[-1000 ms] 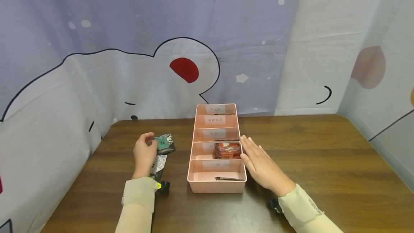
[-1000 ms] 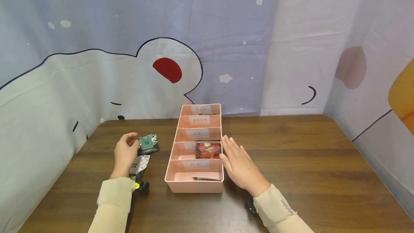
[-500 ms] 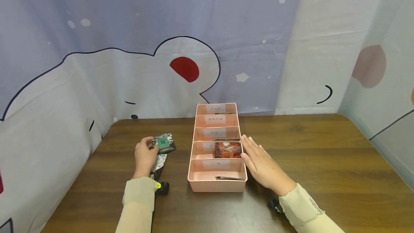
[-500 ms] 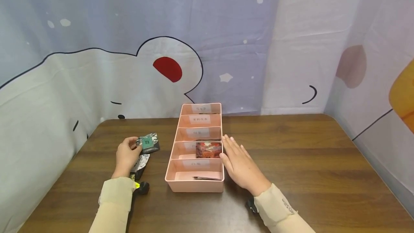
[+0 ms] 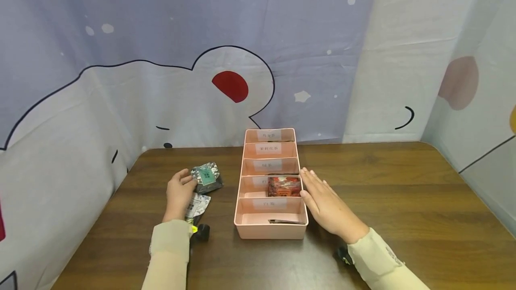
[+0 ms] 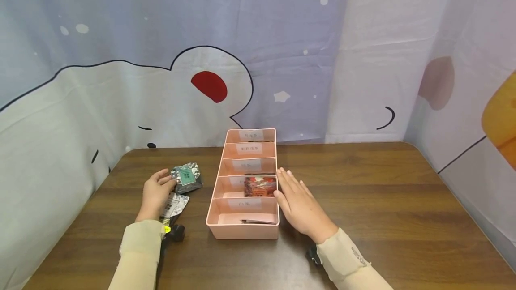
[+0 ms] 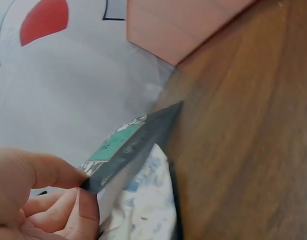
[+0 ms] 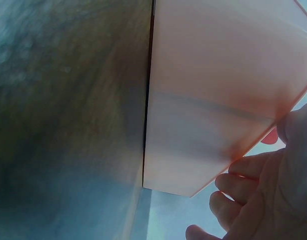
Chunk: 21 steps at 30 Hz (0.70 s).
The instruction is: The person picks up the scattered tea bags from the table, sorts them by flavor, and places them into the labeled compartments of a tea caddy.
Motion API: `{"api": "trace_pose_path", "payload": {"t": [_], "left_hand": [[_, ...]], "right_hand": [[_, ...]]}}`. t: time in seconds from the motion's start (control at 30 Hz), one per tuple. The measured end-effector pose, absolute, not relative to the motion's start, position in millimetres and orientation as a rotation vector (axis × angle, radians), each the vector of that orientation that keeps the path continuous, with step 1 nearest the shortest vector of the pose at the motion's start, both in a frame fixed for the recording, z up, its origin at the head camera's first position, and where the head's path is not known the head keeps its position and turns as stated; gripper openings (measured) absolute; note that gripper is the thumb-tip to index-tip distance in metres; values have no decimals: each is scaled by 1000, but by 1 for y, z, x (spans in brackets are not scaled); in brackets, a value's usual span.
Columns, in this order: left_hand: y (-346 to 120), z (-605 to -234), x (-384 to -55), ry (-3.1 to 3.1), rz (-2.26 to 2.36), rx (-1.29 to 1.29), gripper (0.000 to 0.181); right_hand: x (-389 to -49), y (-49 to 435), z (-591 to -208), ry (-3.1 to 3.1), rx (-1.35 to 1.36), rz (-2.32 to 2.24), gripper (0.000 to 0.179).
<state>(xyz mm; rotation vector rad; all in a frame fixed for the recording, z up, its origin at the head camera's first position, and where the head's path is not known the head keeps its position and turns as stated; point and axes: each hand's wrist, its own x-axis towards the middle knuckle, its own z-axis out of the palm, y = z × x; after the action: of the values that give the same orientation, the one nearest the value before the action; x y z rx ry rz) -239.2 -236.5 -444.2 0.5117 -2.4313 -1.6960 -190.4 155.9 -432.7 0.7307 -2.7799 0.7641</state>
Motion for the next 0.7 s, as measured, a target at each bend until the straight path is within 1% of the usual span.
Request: {"api": "trace_pose_path", "payload": {"t": [0.1,0.33,0.7], "left_hand": [[-236,-441,-238,-2412,-1753,511,56],[-232,-435,-239,-2320,-1880,530,46],[-224,-423,-237,-2294,-1930,484,41]], "right_hand": [[-191,156,-433,-2778,731,764,57],[-191,156,-433,-2776,734,754,57],[-191,157,-434,-2775,731,763,57]]}}
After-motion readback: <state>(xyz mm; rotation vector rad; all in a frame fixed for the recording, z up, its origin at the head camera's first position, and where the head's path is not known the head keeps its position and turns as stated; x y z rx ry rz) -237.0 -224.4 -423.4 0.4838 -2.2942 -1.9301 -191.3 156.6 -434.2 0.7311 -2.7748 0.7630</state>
